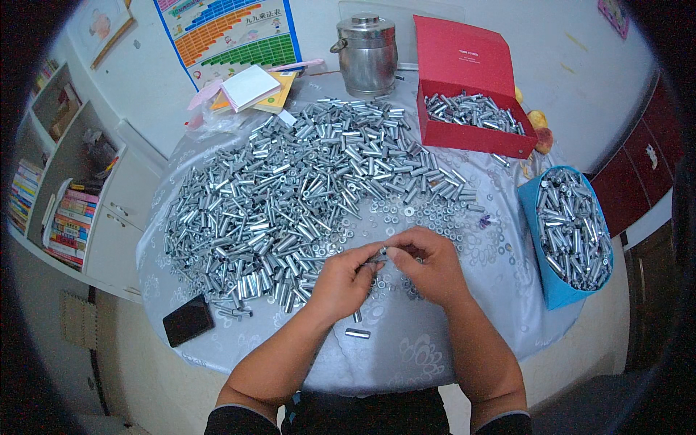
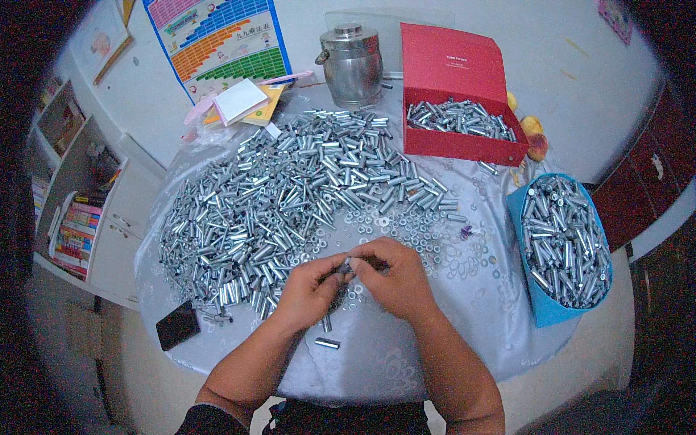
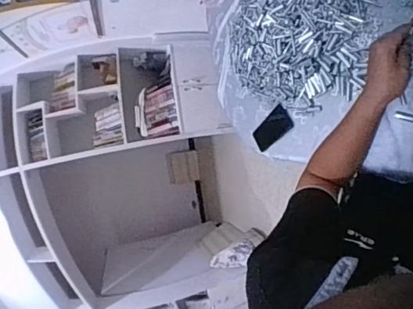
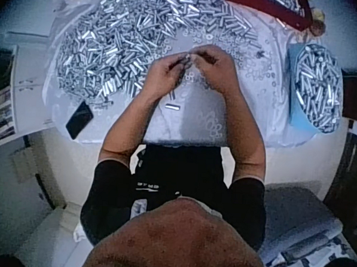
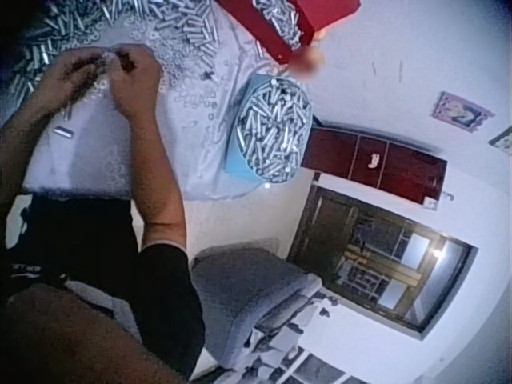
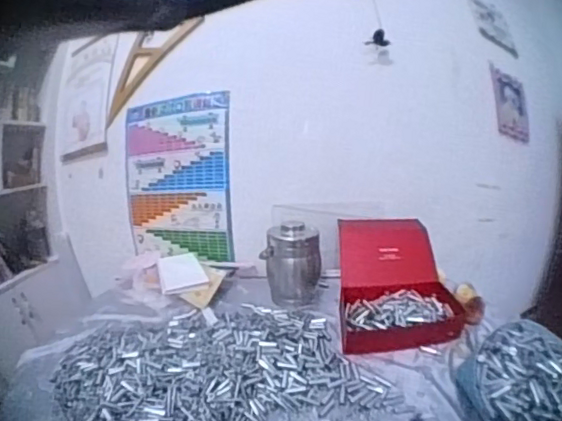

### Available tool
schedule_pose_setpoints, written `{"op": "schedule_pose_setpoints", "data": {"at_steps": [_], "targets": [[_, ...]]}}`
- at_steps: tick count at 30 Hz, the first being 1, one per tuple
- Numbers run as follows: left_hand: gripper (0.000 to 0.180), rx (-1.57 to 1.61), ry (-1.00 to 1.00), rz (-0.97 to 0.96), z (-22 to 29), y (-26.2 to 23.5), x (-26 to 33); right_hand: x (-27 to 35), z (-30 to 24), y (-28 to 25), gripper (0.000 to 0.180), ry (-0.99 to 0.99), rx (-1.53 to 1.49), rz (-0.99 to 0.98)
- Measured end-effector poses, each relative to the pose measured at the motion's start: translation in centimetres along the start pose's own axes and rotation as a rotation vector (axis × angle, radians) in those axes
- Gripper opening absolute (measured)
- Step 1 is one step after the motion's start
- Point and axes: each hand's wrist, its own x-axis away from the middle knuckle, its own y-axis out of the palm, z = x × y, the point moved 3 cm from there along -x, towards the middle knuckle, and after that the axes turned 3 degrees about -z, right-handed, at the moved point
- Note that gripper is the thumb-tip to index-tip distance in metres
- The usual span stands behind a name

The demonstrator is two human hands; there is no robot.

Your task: The person repeatedly picks up cylindrical metal fasteners and small washers from a large pile on a table. They insert the washers into the fasteners by hand and place the assembled units into a blue container. The process is repetitive and involves handling small metal parts one by one.

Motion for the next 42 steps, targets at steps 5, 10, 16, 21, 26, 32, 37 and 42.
{"op": "schedule_pose_setpoints", "data": {"at_steps": [5, 10, 16, 21, 26, 32, 37, 42], "targets": [[0.042, -0.112, 0.083, 0.038, 0.7, -0.1, 0.0, 0.0, -0.5, -0.1, 0.015, -0.042, 0.039, -0.015], [0.045, -0.167, 0.144, 0.043, 0.7, -0.2, 0.0, 0.1, -0.7, -0.4, 0.016, -0.046, 0.097, -0.053], [0.049, -0.217, 0.191, 0.013, 1.1, -0.5, 0.0, -0.1, -0.5, -0.6, 0.017, -0.003, 0.084, -0.105], [0.047, -0.257, 0.172, 0.004, 1.2, -0.6, 0.1, -0.2, -0.5, -0.5, 0.017, -0.127, 0.099, -0.076], [0.043, -0.176, 0.141, 0.058, 0.7, -0.9, 0.1, -0.3, 1.1, -0.6, 0.017, 0.027, -0.018, -0.089], [0.044, -0.203, 0.144, 0.000, 1.2, -0.8, 0.1, -0.2, 0.9, -0.7, 0.017, 0.110, -0.019, -0.106], [0.044, 0.283, -0.039, 0.008, 0.2, -0.8, 0.3, -0.2, 0.1, -0.6, 0.015, 0.082, 0.078, -0.106], [0.040, 0.027, 0.070, 0.008, 0.9, -1.2, 0.2, -0.1, 0.4, -0.6, 0.016, 0.009, 0.040, 0.014]]}}
